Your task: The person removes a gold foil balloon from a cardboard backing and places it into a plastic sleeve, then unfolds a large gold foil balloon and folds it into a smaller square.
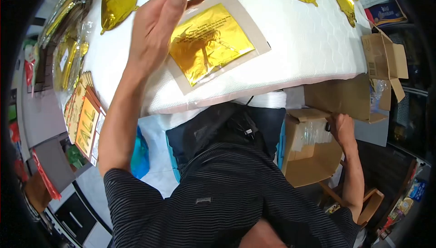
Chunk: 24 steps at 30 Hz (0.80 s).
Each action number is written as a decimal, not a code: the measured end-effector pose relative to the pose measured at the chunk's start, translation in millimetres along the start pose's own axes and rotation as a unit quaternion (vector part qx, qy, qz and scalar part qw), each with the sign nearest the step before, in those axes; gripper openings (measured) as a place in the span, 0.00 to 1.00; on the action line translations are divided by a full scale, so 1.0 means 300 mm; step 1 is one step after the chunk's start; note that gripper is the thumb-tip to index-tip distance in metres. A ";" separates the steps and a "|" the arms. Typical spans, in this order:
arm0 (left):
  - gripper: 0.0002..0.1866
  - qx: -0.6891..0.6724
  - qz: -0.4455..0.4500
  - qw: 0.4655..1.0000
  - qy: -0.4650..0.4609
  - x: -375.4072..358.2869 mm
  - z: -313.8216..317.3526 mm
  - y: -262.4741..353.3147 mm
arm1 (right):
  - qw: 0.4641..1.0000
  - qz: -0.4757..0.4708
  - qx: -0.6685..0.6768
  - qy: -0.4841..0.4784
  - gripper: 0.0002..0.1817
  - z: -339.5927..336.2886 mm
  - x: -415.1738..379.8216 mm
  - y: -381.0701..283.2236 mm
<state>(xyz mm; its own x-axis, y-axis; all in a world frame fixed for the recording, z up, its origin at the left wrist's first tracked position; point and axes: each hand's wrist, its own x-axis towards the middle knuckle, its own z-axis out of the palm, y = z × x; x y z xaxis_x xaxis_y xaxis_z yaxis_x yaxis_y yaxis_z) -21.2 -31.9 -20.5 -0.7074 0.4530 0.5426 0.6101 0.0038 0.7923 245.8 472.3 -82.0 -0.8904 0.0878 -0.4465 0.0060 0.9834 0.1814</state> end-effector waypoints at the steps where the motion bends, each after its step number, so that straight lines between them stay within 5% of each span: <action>1: 0.26 0.053 0.009 0.998 0.010 -0.013 -0.014 0.051 | 0.999 0.034 0.015 -0.033 0.22 -0.062 0.011 -0.046; 2: 0.25 0.122 -0.056 0.991 -0.009 -0.051 -0.008 0.127 | 0.995 0.069 0.027 -0.066 0.23 -0.123 0.022 -0.093; 5: 0.32 0.337 0.030 0.935 -0.111 -0.194 0.081 0.195 | 0.995 0.042 0.048 0.075 0.14 -0.226 0.056 -0.185; 6: 0.35 0.393 0.015 0.905 -0.162 -0.238 0.114 0.223 | 0.975 -0.039 0.004 0.217 0.12 -0.249 0.076 -0.207; 8: 0.35 0.372 -0.031 0.909 -0.187 -0.322 0.145 0.206 | 0.926 -0.122 -0.042 0.356 0.09 -0.314 0.093 -0.238; 10: 0.32 0.429 -0.008 0.882 -0.195 -0.386 0.155 0.171 | 0.988 -0.046 0.045 0.142 0.16 -0.385 0.080 -0.265; 11: 0.29 0.416 -0.006 0.893 -0.173 -0.404 0.154 0.159 | 0.988 -0.048 0.042 0.142 0.16 -0.405 0.084 -0.286; 16: 0.21 0.343 0.028 0.933 -0.107 -0.451 0.146 0.147 | 0.886 -0.264 0.193 0.328 0.32 -0.508 0.137 -0.514; 22: 0.17 0.258 0.011 0.966 0.019 -0.449 0.158 0.152 | 0.814 -0.399 0.187 0.379 0.31 -0.467 0.279 -0.658; 24: 0.16 0.241 0.005 0.970 0.042 -0.443 0.161 0.159 | 0.810 -0.397 0.217 0.374 0.22 -0.469 0.317 -0.663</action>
<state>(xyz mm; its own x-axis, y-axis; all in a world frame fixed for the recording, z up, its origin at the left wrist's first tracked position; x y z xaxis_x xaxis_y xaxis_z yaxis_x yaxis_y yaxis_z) 119.2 -48.8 -68.5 -0.7148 0.3812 0.5863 0.6987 0.4244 0.5760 96.0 262.8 -37.2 -0.7172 -0.5612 0.4131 -0.6891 0.6595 -0.3004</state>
